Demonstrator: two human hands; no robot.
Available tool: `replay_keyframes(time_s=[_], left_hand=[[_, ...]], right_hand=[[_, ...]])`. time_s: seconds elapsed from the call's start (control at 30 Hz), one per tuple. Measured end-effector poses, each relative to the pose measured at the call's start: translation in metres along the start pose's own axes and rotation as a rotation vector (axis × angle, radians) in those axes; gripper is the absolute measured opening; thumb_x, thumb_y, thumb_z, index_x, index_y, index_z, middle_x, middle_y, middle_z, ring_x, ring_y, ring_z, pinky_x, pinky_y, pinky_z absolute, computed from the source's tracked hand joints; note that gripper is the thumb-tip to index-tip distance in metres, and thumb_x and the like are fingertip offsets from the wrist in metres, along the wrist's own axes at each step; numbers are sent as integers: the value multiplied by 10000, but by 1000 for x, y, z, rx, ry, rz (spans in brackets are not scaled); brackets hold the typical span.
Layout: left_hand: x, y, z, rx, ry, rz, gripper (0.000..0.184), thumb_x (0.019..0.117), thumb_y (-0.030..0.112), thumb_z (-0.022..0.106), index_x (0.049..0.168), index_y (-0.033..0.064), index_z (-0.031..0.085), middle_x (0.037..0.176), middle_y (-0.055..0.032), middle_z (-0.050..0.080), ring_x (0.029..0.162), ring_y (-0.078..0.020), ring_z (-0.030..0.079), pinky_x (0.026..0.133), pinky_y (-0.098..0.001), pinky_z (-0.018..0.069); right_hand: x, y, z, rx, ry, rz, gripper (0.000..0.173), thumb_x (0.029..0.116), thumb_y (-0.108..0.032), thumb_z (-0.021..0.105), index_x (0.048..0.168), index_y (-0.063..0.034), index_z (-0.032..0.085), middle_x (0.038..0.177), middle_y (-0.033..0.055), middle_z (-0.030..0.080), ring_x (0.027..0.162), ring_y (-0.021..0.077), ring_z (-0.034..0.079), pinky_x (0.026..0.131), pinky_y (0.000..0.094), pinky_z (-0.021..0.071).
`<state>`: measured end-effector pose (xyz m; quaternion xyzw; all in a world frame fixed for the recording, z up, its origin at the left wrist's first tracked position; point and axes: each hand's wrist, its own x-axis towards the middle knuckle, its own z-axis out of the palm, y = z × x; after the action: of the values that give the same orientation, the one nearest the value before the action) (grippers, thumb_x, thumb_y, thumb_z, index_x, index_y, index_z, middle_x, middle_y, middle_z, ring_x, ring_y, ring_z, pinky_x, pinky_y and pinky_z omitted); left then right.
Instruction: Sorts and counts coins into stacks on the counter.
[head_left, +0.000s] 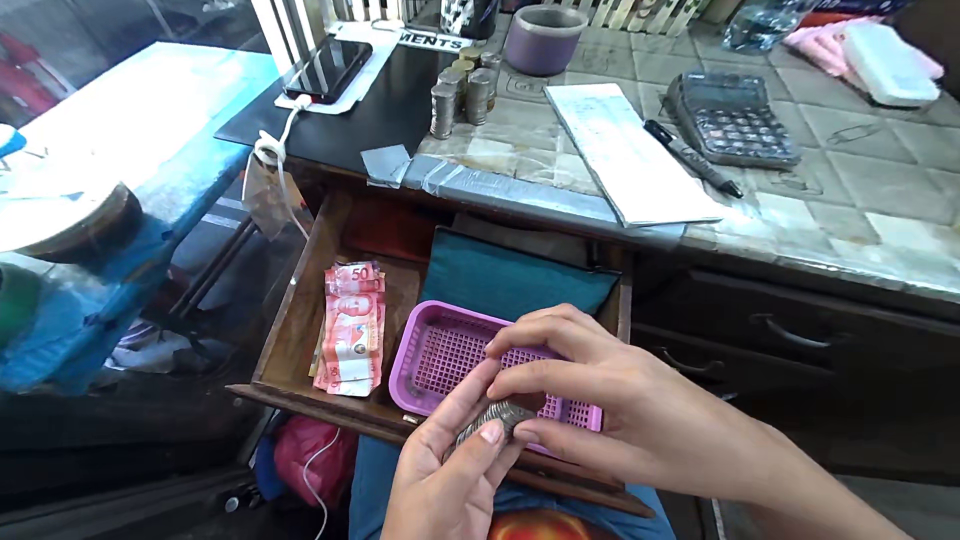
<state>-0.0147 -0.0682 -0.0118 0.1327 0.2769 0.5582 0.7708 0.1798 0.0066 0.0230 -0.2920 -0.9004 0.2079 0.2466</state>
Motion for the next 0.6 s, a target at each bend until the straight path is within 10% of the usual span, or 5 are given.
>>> replay_keyframes(time_s=[0.6], left_hand=[[5, -5, -2, 6, 33, -47, 474, 986, -92, 431, 1457, -67, 479, 1340, -208, 627, 1100, -240, 702, 979, -376, 576]], right_hand=[[-2, 8, 3, -48, -8, -84, 203, 958, -322, 660, 1090, -190, 740, 1216, -65, 648, 1242, 125, 540, 1046, 342, 463]])
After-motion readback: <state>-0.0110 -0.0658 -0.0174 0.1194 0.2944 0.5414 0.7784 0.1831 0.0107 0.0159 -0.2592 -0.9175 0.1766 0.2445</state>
